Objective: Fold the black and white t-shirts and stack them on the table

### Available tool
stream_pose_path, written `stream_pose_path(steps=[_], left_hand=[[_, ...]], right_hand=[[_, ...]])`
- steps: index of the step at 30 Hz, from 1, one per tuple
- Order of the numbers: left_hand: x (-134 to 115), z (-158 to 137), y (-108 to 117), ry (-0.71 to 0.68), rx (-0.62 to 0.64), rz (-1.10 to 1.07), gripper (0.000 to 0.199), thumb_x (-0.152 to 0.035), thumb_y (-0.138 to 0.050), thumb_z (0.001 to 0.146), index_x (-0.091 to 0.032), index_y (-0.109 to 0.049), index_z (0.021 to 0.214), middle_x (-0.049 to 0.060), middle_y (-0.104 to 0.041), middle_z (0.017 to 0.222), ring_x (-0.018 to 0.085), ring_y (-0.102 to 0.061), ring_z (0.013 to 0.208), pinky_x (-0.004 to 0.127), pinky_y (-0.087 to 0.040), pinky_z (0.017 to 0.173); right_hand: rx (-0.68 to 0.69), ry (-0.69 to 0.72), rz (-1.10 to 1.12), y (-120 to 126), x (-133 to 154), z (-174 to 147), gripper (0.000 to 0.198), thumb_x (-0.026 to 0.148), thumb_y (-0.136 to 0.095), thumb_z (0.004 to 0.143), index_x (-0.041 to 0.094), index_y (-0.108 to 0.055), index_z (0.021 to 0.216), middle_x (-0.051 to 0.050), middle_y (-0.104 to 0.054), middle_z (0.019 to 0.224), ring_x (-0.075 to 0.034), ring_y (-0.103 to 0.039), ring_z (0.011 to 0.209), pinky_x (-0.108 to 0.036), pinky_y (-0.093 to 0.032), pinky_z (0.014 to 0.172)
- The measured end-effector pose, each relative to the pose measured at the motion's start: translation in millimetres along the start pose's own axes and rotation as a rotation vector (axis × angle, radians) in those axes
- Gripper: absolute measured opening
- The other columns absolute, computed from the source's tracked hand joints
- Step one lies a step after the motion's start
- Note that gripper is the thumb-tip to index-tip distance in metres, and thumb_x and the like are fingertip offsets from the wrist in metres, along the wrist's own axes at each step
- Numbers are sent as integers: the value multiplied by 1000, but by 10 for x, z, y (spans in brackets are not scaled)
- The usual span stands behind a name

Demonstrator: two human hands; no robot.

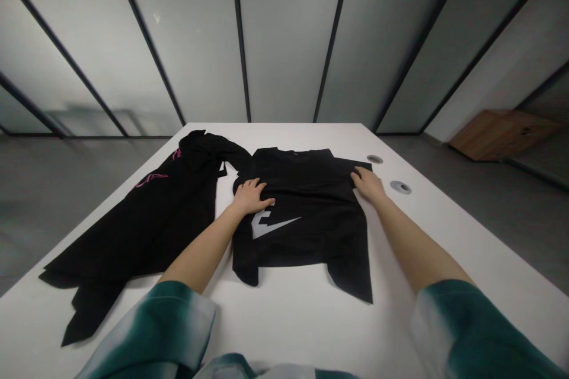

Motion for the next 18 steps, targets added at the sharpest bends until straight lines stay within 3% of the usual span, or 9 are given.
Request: stream_pose_path(steps=[2,5,8,12,15,18], left_hand=[[-15,-12,11,2,-5,-7,74,-70,-50,87,-23,-52,144,14,-41,157,37,-41,139,51,-37,108],[-34,-18,10,2,-14,-10,75,-71,-51,86,-23,-53,143,14,-41,156,38,-41,138,52,-37,108],[-31,-7,10,-2,-39,-19,78,-72,-53,84,-22,-51,144,14,-44,154,39,-43,137,52,-38,108],[28,14,65,-3,-111,-99,72,-68,-47,89,-18,-52,141,14,-54,146,34,-50,132,46,-41,107],[81,15,108,13,-147,-143,59,-59,-40,97,-17,-58,134,12,-61,137,30,-55,126,42,-43,105],[91,6,125,15,-165,-140,52,-54,-41,98,-17,-62,129,11,-64,132,29,-58,122,41,-45,103]], right_hand=[[140,30,-48,-132,-22,95,54,43,-33,99,16,-58,138,-15,-54,146,-32,-49,133,-49,-38,108],[205,-87,-140,-202,-94,175,61,53,-29,99,14,-59,135,-20,-53,144,-38,-49,132,-57,-37,106],[131,-179,-157,-157,-70,213,63,53,-31,98,8,-59,133,-25,-54,140,-41,-51,128,-58,-36,104],[-96,-391,-90,-3,-254,204,61,46,-40,95,2,-54,135,-31,-47,141,-43,-45,131,-58,-34,105],[-123,-559,-24,-30,-539,186,62,47,-52,88,2,-56,132,-32,-47,139,-45,-41,132,-59,-33,106],[-136,-610,-1,-50,-724,236,65,48,-64,79,4,-60,127,-32,-49,136,-45,-41,132,-58,-34,107]])
Point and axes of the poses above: each hand's wrist, its own z-axis towards the middle knuckle, its own y-axis out of the back of the hand, x = y × z, the point moved 9 cm from there along z, towards the middle knuckle
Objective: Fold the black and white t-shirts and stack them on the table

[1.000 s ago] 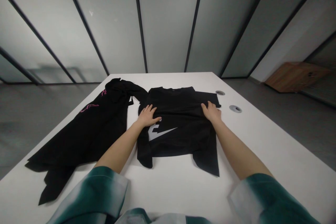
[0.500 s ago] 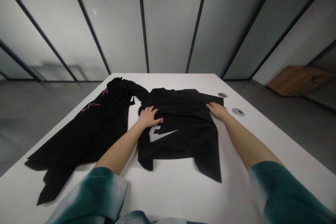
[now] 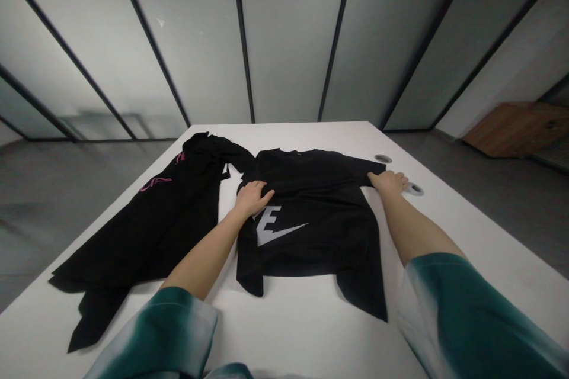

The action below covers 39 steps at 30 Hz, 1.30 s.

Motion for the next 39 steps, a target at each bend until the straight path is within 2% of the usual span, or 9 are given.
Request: stream_pose_path(steps=[3,7,13,19,23,25,29,34,39], left_hand=[[-7,-6,-8,-13,-9,11,50,-52,-43,98,-17,-64,126,11,-64,132,29,-58,121,42,-45,102],[10,-4,-27,-14,-11,15,48,-51,-43,98,-18,-64,125,11,-63,133,29,-58,122,42,-45,103],[8,5,-48,-16,-6,36,49,-52,-43,98,-18,-64,126,11,-62,136,30,-57,122,43,-45,102],[-4,5,-59,-13,13,43,50,-52,-42,97,-19,-64,128,11,-59,138,30,-55,124,43,-43,104],[-6,-1,-54,-9,26,36,50,-52,-42,97,-19,-63,129,12,-58,140,30,-54,126,43,-42,106],[-5,-3,-52,-3,29,33,50,-52,-42,97,-20,-63,129,11,-58,140,30,-54,126,43,-42,106],[-12,-7,-49,1,33,43,49,-52,-42,97,-21,-63,129,10,-58,141,29,-53,128,42,-41,107],[-21,-4,-52,-8,33,54,49,-52,-42,98,-19,-63,128,11,-58,140,29,-53,128,42,-42,106],[-29,-3,-57,-7,40,51,50,-52,-42,98,-18,-62,130,12,-57,141,30,-52,129,44,-42,106]], right_hand=[[46,9,19,-57,10,128,56,41,-67,76,7,-64,121,-30,-55,130,-44,-48,126,-58,-38,104],[215,202,138,-173,243,260,45,18,-63,74,9,-63,118,-22,-63,115,-35,-59,113,-48,-45,98],[110,186,404,136,342,363,60,9,-59,68,14,-55,128,-11,-65,108,-25,-62,98,-37,-51,88],[-38,549,149,469,1051,-194,37,11,-53,76,15,-70,109,-16,-62,118,-30,-62,105,-42,-48,96],[136,809,224,345,1531,-638,38,18,-52,83,16,-71,116,-13,-66,117,-28,-64,103,-39,-49,97],[259,839,355,271,1628,-722,42,24,-49,87,16,-67,125,-10,-70,110,-25,-66,97,-38,-51,94],[236,758,430,253,1522,-674,44,24,-38,94,14,-62,130,-11,-72,112,-24,-67,100,-39,-52,93],[254,890,36,-46,1286,-1004,51,40,-44,97,14,-56,139,-16,-56,144,-29,-50,134,-41,-37,113],[273,867,-206,-369,947,-1269,70,59,-39,97,16,-39,152,-16,-37,159,-33,-30,147,-49,-28,117]])
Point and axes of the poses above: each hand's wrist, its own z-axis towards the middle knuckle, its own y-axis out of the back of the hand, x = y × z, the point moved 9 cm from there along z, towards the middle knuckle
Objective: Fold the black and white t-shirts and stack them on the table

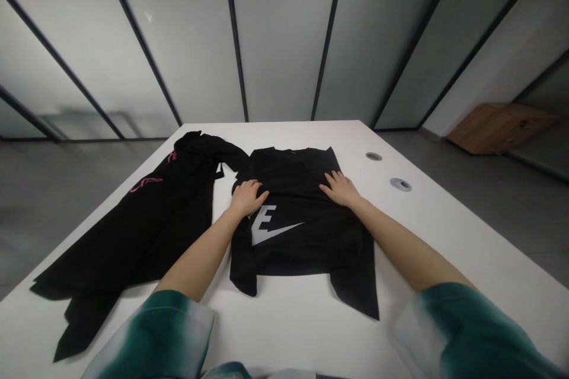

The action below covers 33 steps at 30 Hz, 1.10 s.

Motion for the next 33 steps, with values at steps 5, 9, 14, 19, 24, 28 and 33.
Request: stream_pose_path(steps=[5,9,14,19,24,28,33], left_hand=[[-27,-9,6,-1,21,5,52,-52,-42,97,-18,-62,131,12,-56,144,31,-50,131,45,-41,107],[-53,-11,15,-11,11,-31,50,-51,-42,97,-19,-63,130,12,-57,142,31,-52,130,45,-41,108],[16,5,47,22,-78,-41,48,-48,-43,97,-19,-62,131,12,-52,148,30,-44,138,44,-36,114],[346,9,78,251,-144,-45,52,-42,-39,98,-14,-51,141,16,-50,149,30,-45,138,46,-37,113],[349,35,3,183,-58,-32,46,-35,-44,95,-18,-57,136,13,-59,141,29,-52,131,45,-40,111],[274,57,12,109,-60,-157,43,-37,-53,91,-20,-62,130,10,-65,132,28,-58,124,40,-45,106],[584,225,-11,354,-21,-397,48,-30,-36,98,-14,-50,142,10,-75,111,23,-69,105,33,-52,92]], right_hand=[[-24,7,-28,-28,-26,-71,67,58,-33,98,17,-42,151,-16,-39,157,-32,-33,146,-49,-26,117],[3,-44,11,-17,-143,-18,73,64,-32,96,17,-41,152,-17,-35,160,-34,-29,148,-51,-25,118],[17,-109,51,33,-347,104,70,62,-27,98,18,-46,149,-16,-37,159,-33,-30,147,-54,-25,117],[-47,-104,-33,173,-291,120,65,54,-37,98,11,-48,146,-20,-39,156,-34,-33,146,-51,-27,116],[-9,-12,-45,114,-122,41,59,49,-40,98,13,-52,143,-18,-45,152,-34,-41,141,-49,-31,115],[-60,-13,-2,91,-171,-4,58,48,-41,98,16,-50,145,-15,-46,153,-32,-40,142,-48,-30,116],[-126,-24,57,129,-228,-19,55,45,-40,98,14,-53,142,-15,-48,151,-29,-40,142,-44,-33,115]])
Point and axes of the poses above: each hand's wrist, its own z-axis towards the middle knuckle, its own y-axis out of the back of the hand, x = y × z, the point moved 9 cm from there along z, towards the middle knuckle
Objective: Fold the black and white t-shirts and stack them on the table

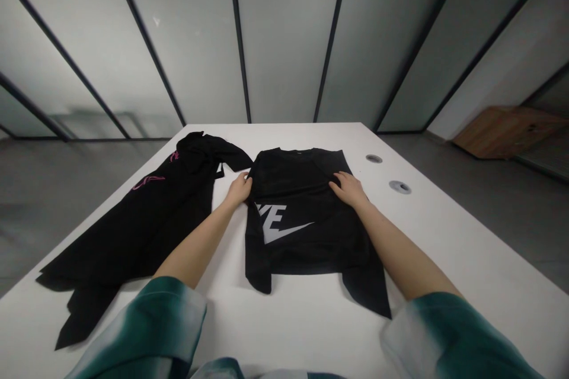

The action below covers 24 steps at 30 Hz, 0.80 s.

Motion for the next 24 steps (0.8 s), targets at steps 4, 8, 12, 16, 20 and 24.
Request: stream_pose_path(steps=[4,8,12,16,20,24], left_hand=[[41,321,62,80,48,121,45,-27,-43,94,-11,-58,133,17,-68,127,26,-63,120,32,-50,95],[41,498,35,149,74,168,35,-35,-56,87,-14,-70,111,20,-70,121,34,-65,116,40,-52,91],[113,569,50,230,-28,13,22,-28,-63,79,-18,-71,98,18,-72,116,35,-64,116,44,-51,92],[226,756,265,286,-161,-322,18,-26,-58,83,-14,-69,91,18,-74,96,35,-69,100,43,-55,83],[295,1038,638,278,-239,-459,26,-33,-53,90,-14,-64,105,12,-72,89,27,-71,87,36,-58,71],[444,1117,840,189,-378,-660,39,-45,-68,82,-17,-61,108,10,-71,94,24,-70,91,35,-58,79]], right_hand=[[-5,-27,14,19,0,-16,55,44,-42,98,12,-54,141,-18,-49,150,-31,-40,141,-45,-33,114],[4,-32,6,29,15,-44,53,44,-42,98,12,-56,139,-17,-50,149,-30,-42,140,-45,-33,114],[12,-29,-10,41,28,-68,53,43,-41,99,12,-56,139,-18,-51,148,-30,-43,139,-44,-33,113],[16,-17,-19,37,39,-71,53,42,-40,99,10,-57,138,-18,-52,147,-30,-45,138,-44,-34,113],[5,-7,-19,10,20,-57,52,42,-41,99,11,-58,137,-17,-53,146,-30,-46,136,-45,-35,112],[-2,6,-13,-24,-7,-40,52,43,-42,99,13,-59,137,-17,-54,145,-31,-47,136,-45,-35,112]])
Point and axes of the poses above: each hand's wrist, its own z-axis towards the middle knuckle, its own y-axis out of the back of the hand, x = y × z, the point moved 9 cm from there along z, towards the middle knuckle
